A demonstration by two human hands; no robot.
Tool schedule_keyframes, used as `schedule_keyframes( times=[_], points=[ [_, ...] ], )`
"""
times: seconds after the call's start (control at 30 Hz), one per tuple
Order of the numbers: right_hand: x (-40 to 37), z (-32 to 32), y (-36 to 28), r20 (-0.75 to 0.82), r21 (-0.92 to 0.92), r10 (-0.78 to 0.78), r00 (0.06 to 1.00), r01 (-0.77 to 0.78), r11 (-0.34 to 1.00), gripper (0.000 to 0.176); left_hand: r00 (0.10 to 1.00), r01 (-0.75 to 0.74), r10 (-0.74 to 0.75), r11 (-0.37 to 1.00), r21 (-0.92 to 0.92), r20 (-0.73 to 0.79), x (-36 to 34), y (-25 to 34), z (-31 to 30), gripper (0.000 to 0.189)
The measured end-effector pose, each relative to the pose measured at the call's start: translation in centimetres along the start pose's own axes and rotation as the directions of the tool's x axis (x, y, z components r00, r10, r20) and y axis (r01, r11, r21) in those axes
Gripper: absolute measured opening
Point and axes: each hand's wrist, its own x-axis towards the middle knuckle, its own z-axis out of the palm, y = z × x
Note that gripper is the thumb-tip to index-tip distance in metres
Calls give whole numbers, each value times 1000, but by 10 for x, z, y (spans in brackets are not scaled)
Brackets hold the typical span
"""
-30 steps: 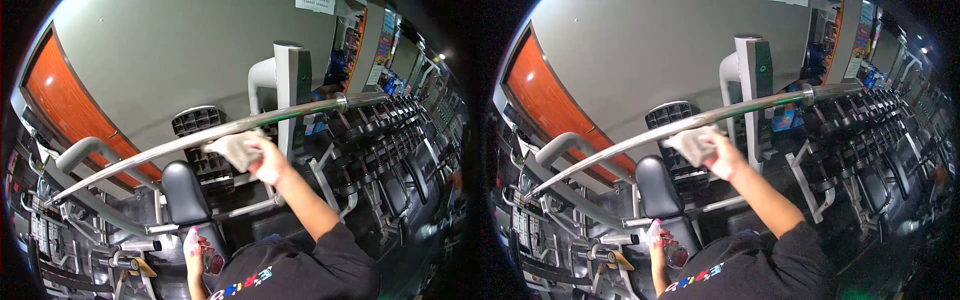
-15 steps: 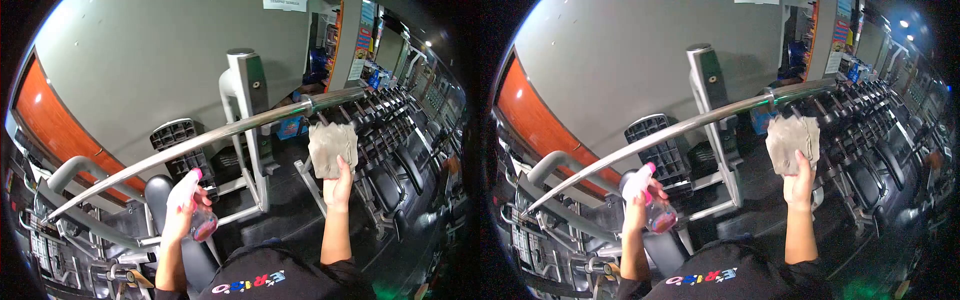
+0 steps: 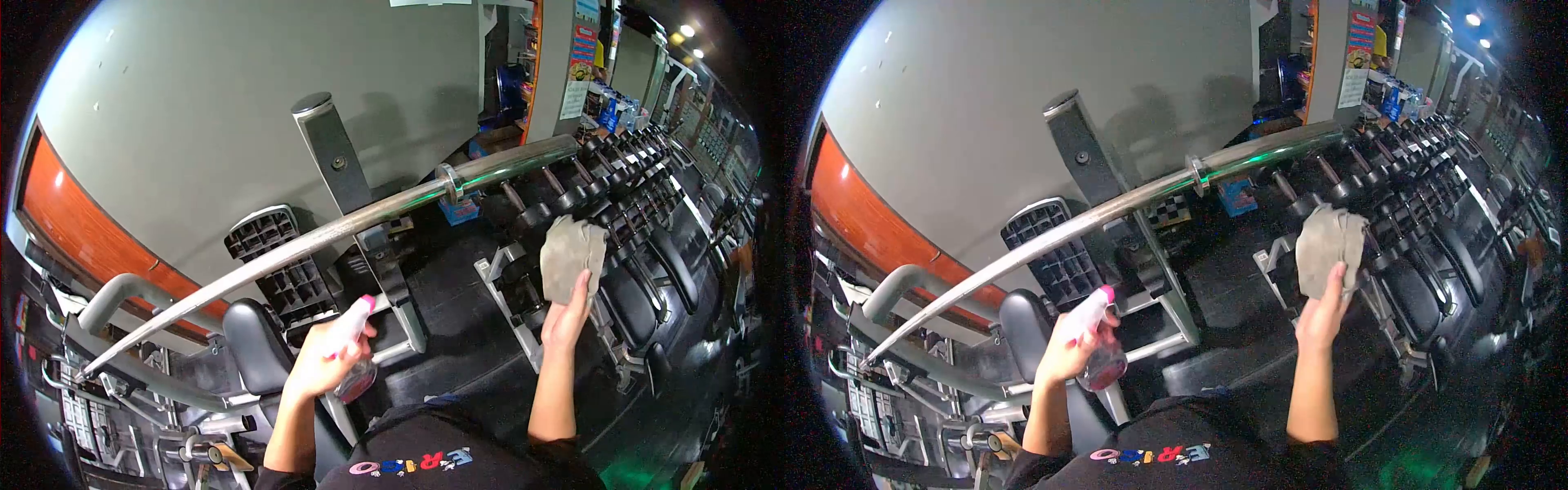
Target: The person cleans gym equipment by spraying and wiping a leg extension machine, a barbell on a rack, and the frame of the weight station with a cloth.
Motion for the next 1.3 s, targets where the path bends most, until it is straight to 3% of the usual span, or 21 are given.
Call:
schedule_keyframes(
  times=[0.07,0.1,0.13,0.17,0.27,0.33,0.5,0.6,0.63,0.67,0.73,0.8,0.83,0.93,1.03,1.07,1.13,1.17,1.23,1.27,1.3],
  points=[
    [7,25,10,177,-154,-148,973,176,972,59,1000,-2,2,1000,0,9,-13,-8,-1,64],
    [16,38,23,349,-198,-324,879,407,892,50,999,42,-43,997,-65,-21,-23,-15,0,66],
    [11,52,34,446,-260,-122,887,259,930,28,995,83,-90,988,-130,-47,-35,-25,0,67],
    [11,92,21,582,-267,-592,557,819,508,26,987,119,-136,974,-193,-80,-48,-34,-1,72],
    [-11,164,20,871,-355,-270,409,906,230,37,951,119,-191,952,-281,-245,-74,-36,2,80],
    [-34,195,33,893,-249,-313,325,933,259,27,949,133,-217,933,-334,-229,-94,-52,2,88],
    [-48,238,20,965,-180,-162,207,970,165,7,915,160,-293,894,-419,-277,-105,-56,4,90],
    [-54,240,26,980,-127,-143,135,990,68,9,917,165,-308,872,-461,-254,-98,-56,4,91],
    [-49,235,24,985,-68,-148,91,985,157,15,921,158,-290,888,-432,-260,-89,-54,4,87],
    [-42,226,18,984,-76,-149,98,986,146,15,926,149,-270,903,-402,-264,-81,-54,1,84],
    [-27,202,2,969,17,-235,77,926,376,26,957,106,-183,943,-317,-223,-65,-48,-2,70],
    [-12,173,-7,983,-93,-71,168,793,602,41,977,81,-134,953,-291,-168,-53,-47,-8,71],
    [-5,160,-10,977,-143,-14,211,707,693,36,979,98,-144,953,-288,-141,-52,-52,-12,73],
    [13,118,-17,832,-504,367,415,290,814,25,988,58,-113,910,-411,-110,-46,-56,-18,74],
    [12,94,-1,722,-255,313,617,-184,949,30,987,76,-129,895,-439,-93,-49,-72,-29,75],
    [9,93,1,720,-255,308,622,-175,951,30,984,97,-153,886,-454,-88,-50,-76,-33,76],
    [-3,106,-8,568,-83,210,795,-199,976,36,986,85,-141,884,-459,-89,-48,-80,-37,77],
    [-2,117,-13,587,-33,177,790,-196,980,40,986,86,-143,884,-459,-91,-49,-79,-38,78],
    [-10,152,-28,596,-46,-59,800,107,993,37,987,106,-149,877,-470,-55,-51,-86,-46,78],
    [-12,170,-32,621,-75,-171,765,275,959,34,989,104,-143,874,-475,-46,-51,-89,-50,78],
    [-13,189,-35,696,-160,-298,653,546,822,32,990,125,-144,891,-436,-11,-50,-91,-55,79]
  ],
)
